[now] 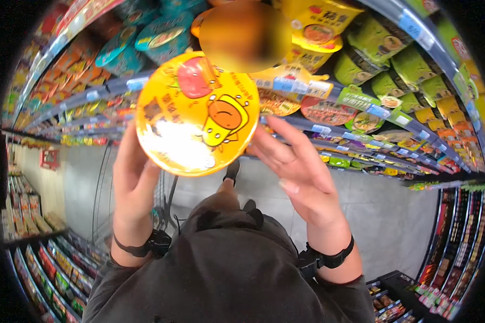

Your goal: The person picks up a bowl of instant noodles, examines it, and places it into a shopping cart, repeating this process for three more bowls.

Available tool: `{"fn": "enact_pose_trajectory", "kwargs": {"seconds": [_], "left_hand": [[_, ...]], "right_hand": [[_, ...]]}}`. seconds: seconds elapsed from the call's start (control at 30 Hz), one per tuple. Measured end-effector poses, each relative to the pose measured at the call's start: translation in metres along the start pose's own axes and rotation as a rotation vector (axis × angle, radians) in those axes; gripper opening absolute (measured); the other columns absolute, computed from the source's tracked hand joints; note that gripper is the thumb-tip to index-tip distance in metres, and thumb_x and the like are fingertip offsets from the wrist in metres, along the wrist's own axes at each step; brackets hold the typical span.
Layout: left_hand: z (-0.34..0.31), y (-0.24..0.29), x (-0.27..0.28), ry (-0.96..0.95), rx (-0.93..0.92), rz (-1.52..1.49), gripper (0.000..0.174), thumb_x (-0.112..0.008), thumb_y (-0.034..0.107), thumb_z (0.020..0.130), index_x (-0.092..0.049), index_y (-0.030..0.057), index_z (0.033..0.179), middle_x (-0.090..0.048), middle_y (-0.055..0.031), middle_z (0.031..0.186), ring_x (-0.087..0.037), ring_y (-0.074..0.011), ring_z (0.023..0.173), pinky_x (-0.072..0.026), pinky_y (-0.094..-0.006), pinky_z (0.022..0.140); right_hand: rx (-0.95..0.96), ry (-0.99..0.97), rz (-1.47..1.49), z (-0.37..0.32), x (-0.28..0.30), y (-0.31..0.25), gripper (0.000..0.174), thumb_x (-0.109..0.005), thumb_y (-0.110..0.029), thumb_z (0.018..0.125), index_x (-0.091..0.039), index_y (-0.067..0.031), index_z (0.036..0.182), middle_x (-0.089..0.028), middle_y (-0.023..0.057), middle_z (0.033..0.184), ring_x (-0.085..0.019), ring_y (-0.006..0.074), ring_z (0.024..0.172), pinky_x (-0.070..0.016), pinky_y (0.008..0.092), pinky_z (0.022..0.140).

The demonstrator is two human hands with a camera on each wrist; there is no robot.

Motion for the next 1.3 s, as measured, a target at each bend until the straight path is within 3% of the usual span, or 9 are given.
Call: {"fn": "enact_pose_trajectory", "kwargs": {"seconds": [0.03,0.23,0.33,0.4,0.5,0.8,0.87,1.03,1.3], "left_hand": [[-0.010,-0.003,0.000,-0.059,0.001,0.141,0.071,-0.060,-0.003,0.090,-0.031,-0.0076,0.155,-0.051,-0.0206,0.148,-0.053,-0.0283,0.135,-0.0407,-0.0379,0.112],[-0.045,0.001,0.005,-0.261,0.003,0.571,0.079,-0.069,0.010,0.088,-0.030,-0.0066,0.155,-0.051,-0.0294,0.139,-0.053,-0.0443,0.128,-0.0470,-0.0410,0.104],[-0.059,-0.004,0.010,-0.301,0.206,0.548,0.079,-0.069,0.014,0.090,-0.030,-0.0064,0.155,-0.050,-0.0291,0.141,-0.054,-0.0466,0.126,-0.0472,-0.0421,0.104],[-0.066,-0.004,0.016,-0.274,0.112,0.586,0.079,-0.069,0.015,0.091,-0.029,-0.0060,0.155,-0.050,-0.0293,0.144,-0.056,-0.0470,0.124,-0.0482,-0.0432,0.103],[-0.085,-0.003,0.036,-0.261,0.300,0.603,0.077,-0.067,0.009,0.088,-0.032,-0.0044,0.156,-0.054,-0.0288,0.140,-0.055,-0.0447,0.129,-0.0441,-0.0404,0.108],[-0.175,0.016,0.158,0.026,0.328,0.619,0.069,-0.068,0.005,0.089,-0.041,-0.0046,0.152,-0.052,-0.0289,0.145,-0.053,-0.0425,0.134,-0.0433,-0.0403,0.110],[-0.205,0.016,0.193,0.154,0.379,0.591,0.069,-0.066,0.002,0.088,-0.041,-0.0039,0.152,-0.052,-0.0281,0.146,-0.051,-0.0414,0.136,-0.0405,-0.0406,0.113],[-0.290,0.002,0.277,0.377,0.450,0.517,0.064,-0.065,0.000,0.090,-0.043,-0.0051,0.150,-0.054,-0.0257,0.146,-0.050,-0.0364,0.140,-0.0377,-0.0411,0.116],[-0.436,-0.116,0.396,0.840,0.694,-0.020,0.053,-0.056,0.000,0.095,-0.048,-0.0054,0.147,-0.064,-0.0157,0.135,-0.063,-0.0220,0.122,-0.0485,-0.0337,0.104]], "right_hand": [[-0.048,0.019,0.000,-0.006,0.000,0.007,0.092,-0.062,-0.019,0.086,-0.015,0.0032,0.161,-0.034,0.0276,0.161,-0.031,0.0359,0.153,-0.0151,0.0538,0.126],[-0.239,0.050,-0.015,-0.030,0.005,0.048,0.091,-0.060,-0.015,0.088,-0.011,-0.0002,0.164,-0.038,0.0275,0.159,-0.032,0.0367,0.152,-0.0155,0.0521,0.126],[-0.313,-0.009,-0.029,-0.038,0.003,0.059,0.085,-0.056,-0.010,0.092,-0.012,-0.0023,0.164,-0.041,0.0253,0.158,-0.033,0.0344,0.152,-0.0172,0.0504,0.126],[-0.402,-0.017,-0.015,-0.040,0.001,0.066,0.082,-0.054,-0.006,0.093,-0.013,-0.0025,0.164,-0.042,0.0234,0.158,-0.035,0.0325,0.151,-0.0188,0.0494,0.125],[-0.481,-0.061,-0.029,-0.030,-0.008,0.081,0.079,-0.056,-0.007,0.095,-0.018,-0.0026,0.164,-0.043,0.0227,0.158,-0.037,0.0314,0.150,-0.0212,0.0485,0.125],[-0.646,-0.359,-0.006,0.038,-0.109,0.182,0.078,-0.062,-0.011,0.097,-0.021,-0.0020,0.163,-0.044,0.0198,0.157,-0.041,0.0298,0.147,-0.0260,0.0441,0.123],[-0.695,-0.485,-0.062,0.052,-0.152,0.209,0.084,-0.062,-0.018,0.094,-0.017,0.0060,0.161,-0.031,0.0241,0.163,-0.031,0.0356,0.152,-0.0227,0.0487,0.124],[-0.858,-0.679,-0.053,0.072,-0.247,0.297,0.079,-0.061,-0.018,0.099,-0.017,0.0002,0.163,-0.031,0.0207,0.165,-0.030,0.0330,0.153,-0.0229,0.0468,0.124],[-1.220,-0.711,-0.121,0.074,-0.355,0.471,0.072,-0.057,-0.013,0.099,-0.023,-0.0035,0.163,-0.035,0.0158,0.163,-0.030,0.0257,0.154,-0.0224,0.0398,0.124]]}}
Point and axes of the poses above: each hand's wrist, its own z-axis towards the middle knuckle, its own x-axis out of the back of the hand, y = z × x, the point moved 5 cm from there along z, towards the middle knuckle
